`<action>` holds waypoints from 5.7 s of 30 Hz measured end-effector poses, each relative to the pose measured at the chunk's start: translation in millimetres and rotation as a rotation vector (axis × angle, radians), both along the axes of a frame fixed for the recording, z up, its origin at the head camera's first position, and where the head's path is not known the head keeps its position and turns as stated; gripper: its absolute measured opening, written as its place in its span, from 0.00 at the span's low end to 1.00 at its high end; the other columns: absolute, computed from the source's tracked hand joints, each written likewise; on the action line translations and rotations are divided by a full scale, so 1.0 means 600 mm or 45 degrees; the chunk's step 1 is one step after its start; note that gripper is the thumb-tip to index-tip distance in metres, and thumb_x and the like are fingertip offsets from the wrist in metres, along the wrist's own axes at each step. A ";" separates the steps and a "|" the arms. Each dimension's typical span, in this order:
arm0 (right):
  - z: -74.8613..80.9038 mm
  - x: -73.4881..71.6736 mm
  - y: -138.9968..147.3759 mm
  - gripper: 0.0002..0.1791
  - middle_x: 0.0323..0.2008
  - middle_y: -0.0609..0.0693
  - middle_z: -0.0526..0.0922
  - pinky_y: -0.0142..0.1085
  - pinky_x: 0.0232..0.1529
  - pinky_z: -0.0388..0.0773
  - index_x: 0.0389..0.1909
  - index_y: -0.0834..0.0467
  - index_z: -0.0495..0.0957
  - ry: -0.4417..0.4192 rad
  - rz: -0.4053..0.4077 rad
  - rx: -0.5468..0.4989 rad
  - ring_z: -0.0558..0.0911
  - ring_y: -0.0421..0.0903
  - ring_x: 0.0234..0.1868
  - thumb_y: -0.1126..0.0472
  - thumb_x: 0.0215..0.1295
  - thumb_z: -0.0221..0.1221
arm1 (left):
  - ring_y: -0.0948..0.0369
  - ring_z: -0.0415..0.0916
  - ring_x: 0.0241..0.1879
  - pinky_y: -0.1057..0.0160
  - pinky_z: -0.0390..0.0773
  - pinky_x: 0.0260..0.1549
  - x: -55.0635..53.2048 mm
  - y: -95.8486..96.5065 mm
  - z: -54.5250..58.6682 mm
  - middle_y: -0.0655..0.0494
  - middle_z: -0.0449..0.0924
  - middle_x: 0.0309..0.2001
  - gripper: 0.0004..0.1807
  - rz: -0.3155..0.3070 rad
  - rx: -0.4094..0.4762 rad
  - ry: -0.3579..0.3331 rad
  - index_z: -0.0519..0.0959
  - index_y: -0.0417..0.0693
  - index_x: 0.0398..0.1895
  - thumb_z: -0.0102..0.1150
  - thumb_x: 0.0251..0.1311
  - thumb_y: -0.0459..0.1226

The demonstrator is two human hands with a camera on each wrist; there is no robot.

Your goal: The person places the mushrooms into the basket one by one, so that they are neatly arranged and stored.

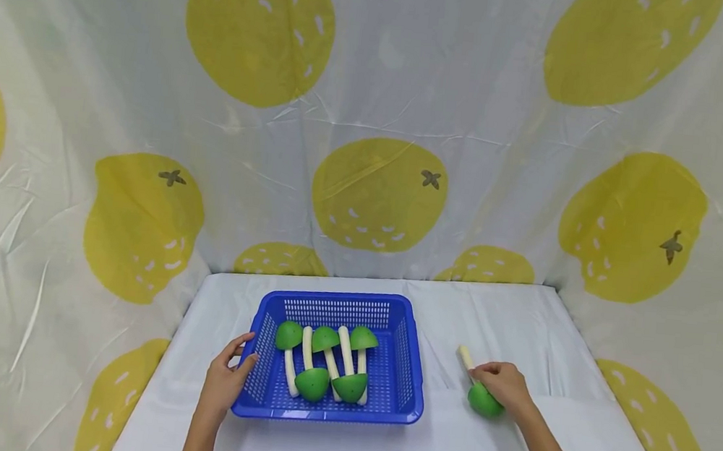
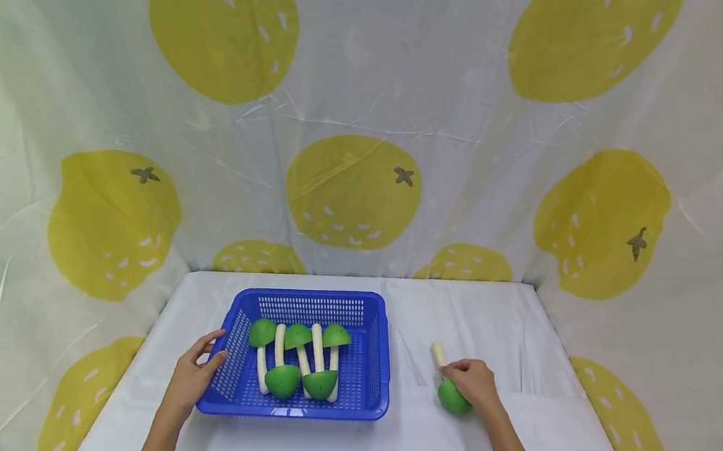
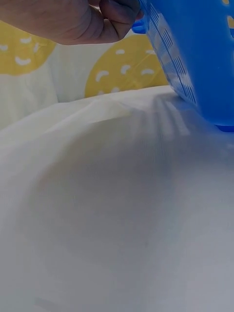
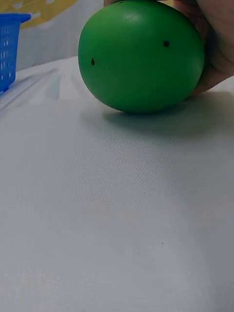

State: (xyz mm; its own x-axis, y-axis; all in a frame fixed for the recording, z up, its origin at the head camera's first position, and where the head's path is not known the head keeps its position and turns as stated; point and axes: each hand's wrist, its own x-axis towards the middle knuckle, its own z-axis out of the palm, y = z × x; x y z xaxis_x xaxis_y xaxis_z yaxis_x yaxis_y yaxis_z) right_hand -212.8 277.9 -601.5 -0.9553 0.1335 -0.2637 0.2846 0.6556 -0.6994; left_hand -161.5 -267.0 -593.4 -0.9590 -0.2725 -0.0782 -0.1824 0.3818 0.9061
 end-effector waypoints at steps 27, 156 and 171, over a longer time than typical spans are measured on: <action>0.035 -0.004 -0.002 0.27 0.45 0.55 0.89 0.35 0.40 0.74 0.53 0.64 0.84 0.103 -0.112 -0.143 0.82 0.50 0.47 0.44 0.66 0.67 | 0.53 0.80 0.40 0.65 0.78 0.37 0.001 0.001 0.008 0.45 0.73 0.56 0.26 0.006 0.024 -0.034 0.72 0.61 0.72 0.60 0.72 0.41; 0.094 -0.005 -0.322 0.13 0.39 0.55 0.89 0.38 0.34 0.83 0.46 0.66 0.84 0.246 0.244 -0.330 0.85 0.46 0.36 0.59 0.69 0.65 | 0.50 0.79 0.44 0.62 0.79 0.42 0.003 0.005 -0.001 0.46 0.71 0.55 0.26 0.016 0.069 0.005 0.72 0.60 0.73 0.60 0.73 0.41; 0.102 0.003 -0.319 0.22 0.48 0.67 0.87 0.46 0.43 0.87 0.57 0.75 0.78 0.303 0.245 -0.253 0.88 0.59 0.47 0.65 0.66 0.63 | 0.50 0.81 0.44 0.58 0.81 0.44 0.003 0.006 -0.004 0.46 0.71 0.56 0.26 0.021 0.090 0.002 0.72 0.60 0.73 0.60 0.73 0.42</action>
State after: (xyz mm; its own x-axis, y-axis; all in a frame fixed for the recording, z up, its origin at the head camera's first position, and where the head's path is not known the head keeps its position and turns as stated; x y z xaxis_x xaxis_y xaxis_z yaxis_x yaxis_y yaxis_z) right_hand -211.0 86.3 -540.0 -0.9957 -0.0862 -0.0339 -0.0166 0.5261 -0.8502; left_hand -159.8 -263.6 -595.6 -0.9544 -0.2825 -0.0965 -0.1870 0.3136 0.9310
